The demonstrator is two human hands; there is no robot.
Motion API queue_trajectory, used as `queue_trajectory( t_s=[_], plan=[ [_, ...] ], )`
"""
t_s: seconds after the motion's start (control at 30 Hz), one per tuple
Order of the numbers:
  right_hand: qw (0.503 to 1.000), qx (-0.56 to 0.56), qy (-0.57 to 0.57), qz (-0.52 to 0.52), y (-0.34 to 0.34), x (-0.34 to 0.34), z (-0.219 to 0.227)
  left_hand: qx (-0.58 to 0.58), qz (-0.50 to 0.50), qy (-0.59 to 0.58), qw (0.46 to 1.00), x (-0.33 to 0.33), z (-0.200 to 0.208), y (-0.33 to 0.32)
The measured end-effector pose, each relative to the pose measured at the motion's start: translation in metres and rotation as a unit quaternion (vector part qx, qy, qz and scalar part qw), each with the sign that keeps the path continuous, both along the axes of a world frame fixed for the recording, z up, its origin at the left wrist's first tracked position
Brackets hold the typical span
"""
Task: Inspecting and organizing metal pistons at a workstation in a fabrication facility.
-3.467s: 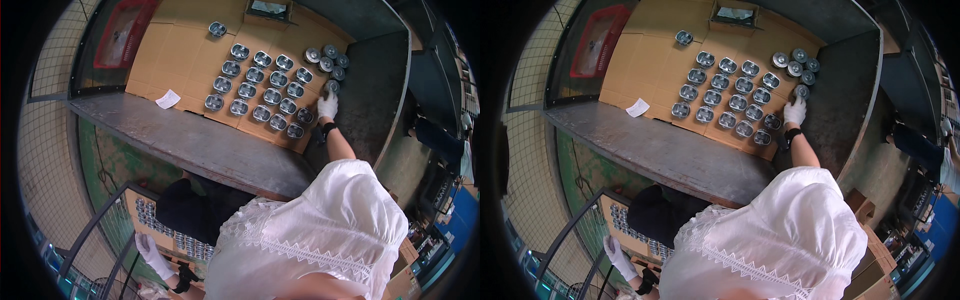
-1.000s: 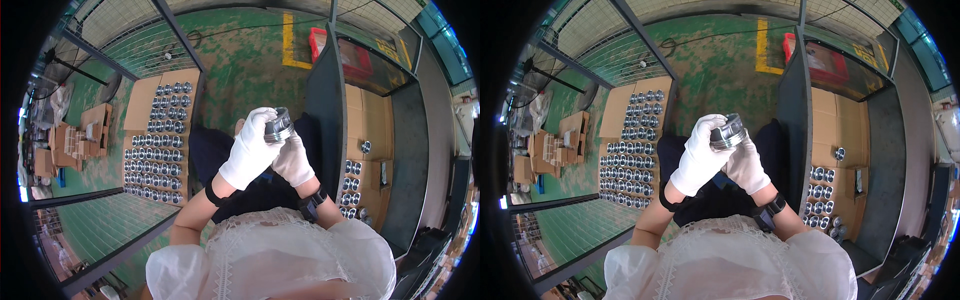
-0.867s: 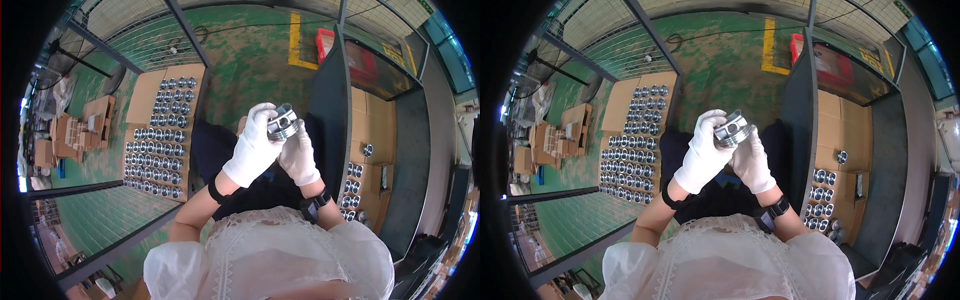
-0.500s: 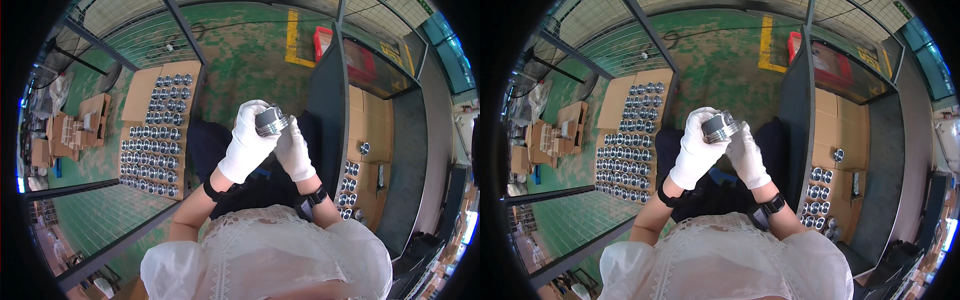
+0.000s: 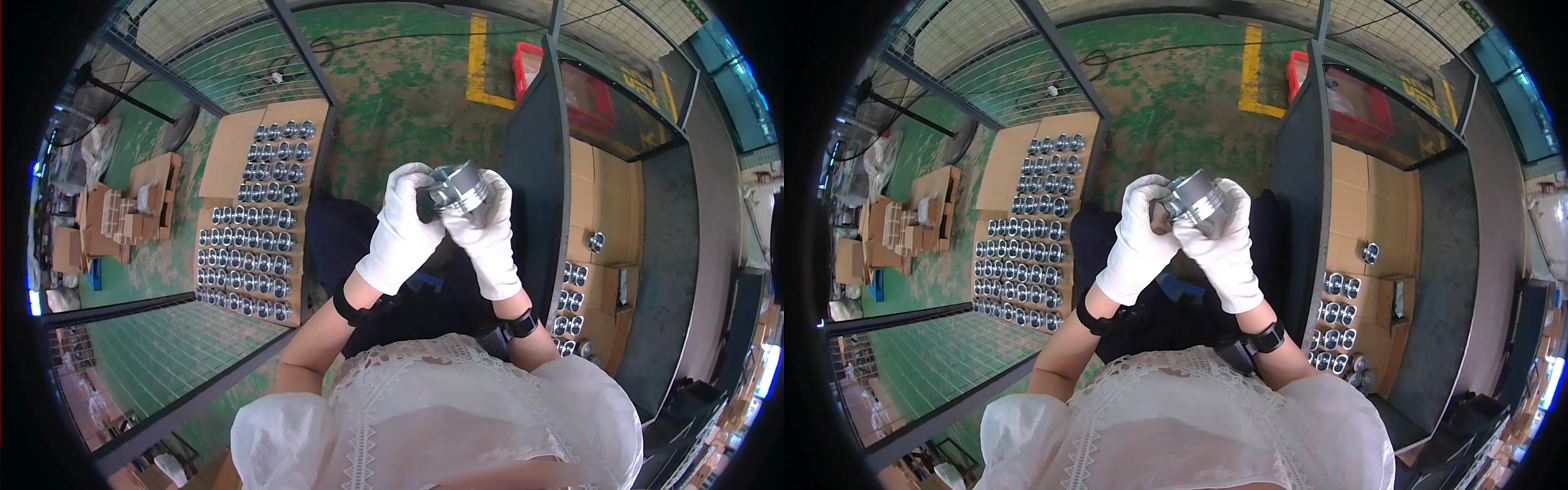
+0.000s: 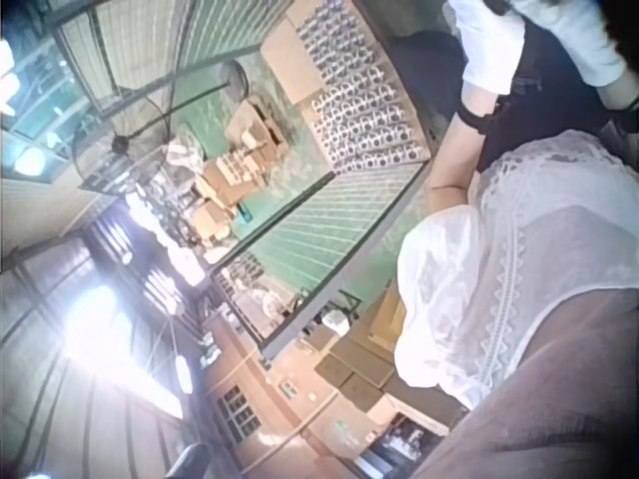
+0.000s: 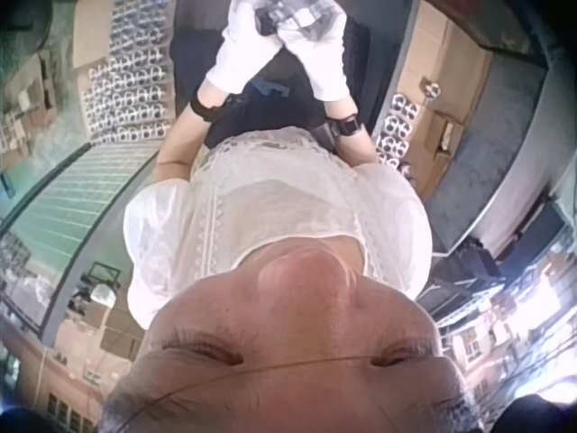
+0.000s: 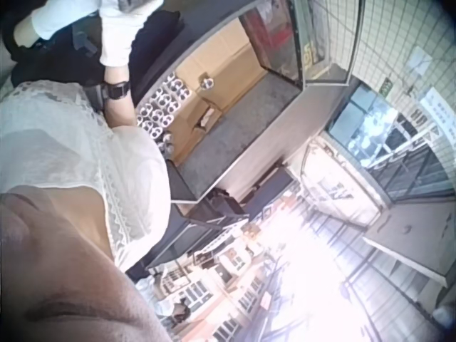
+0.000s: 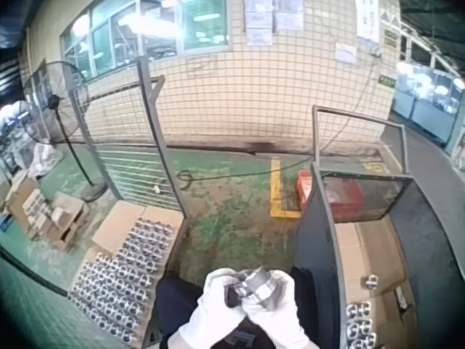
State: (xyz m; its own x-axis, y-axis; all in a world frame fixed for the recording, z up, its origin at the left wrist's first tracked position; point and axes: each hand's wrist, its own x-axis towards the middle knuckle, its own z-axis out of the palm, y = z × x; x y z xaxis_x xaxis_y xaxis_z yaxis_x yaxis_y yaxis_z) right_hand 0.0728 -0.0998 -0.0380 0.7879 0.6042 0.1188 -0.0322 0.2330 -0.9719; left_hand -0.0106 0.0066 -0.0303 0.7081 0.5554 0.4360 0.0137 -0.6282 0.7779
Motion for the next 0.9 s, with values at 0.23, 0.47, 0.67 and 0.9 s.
queue_trajectory(
  t_s=[0.23, 0.47, 0.67, 0.9],
  plan=[
    [0.928, -0.148, -0.305, -0.156, 0.0, -0.003, -0.004, 0.012, 0.02, 0.028, 0.999, -0.002, -0.02, -0.002],
    [0.895, 0.186, 0.382, 0.14, -0.012, 0.007, 0.001, -0.133, 0.055, 0.005, 0.99, -0.002, 0.004, -0.018],
    [0.748, 0.305, 0.553, 0.204, -0.026, 0.007, 0.006, 0.055, 0.021, -0.005, 0.998, 0.012, 0.037, -0.044],
    [0.879, 0.21, 0.424, 0.06, -0.023, 0.017, 0.014, 0.066, -0.009, -0.015, 0.998, 0.013, 0.031, -0.042]
  ],
)
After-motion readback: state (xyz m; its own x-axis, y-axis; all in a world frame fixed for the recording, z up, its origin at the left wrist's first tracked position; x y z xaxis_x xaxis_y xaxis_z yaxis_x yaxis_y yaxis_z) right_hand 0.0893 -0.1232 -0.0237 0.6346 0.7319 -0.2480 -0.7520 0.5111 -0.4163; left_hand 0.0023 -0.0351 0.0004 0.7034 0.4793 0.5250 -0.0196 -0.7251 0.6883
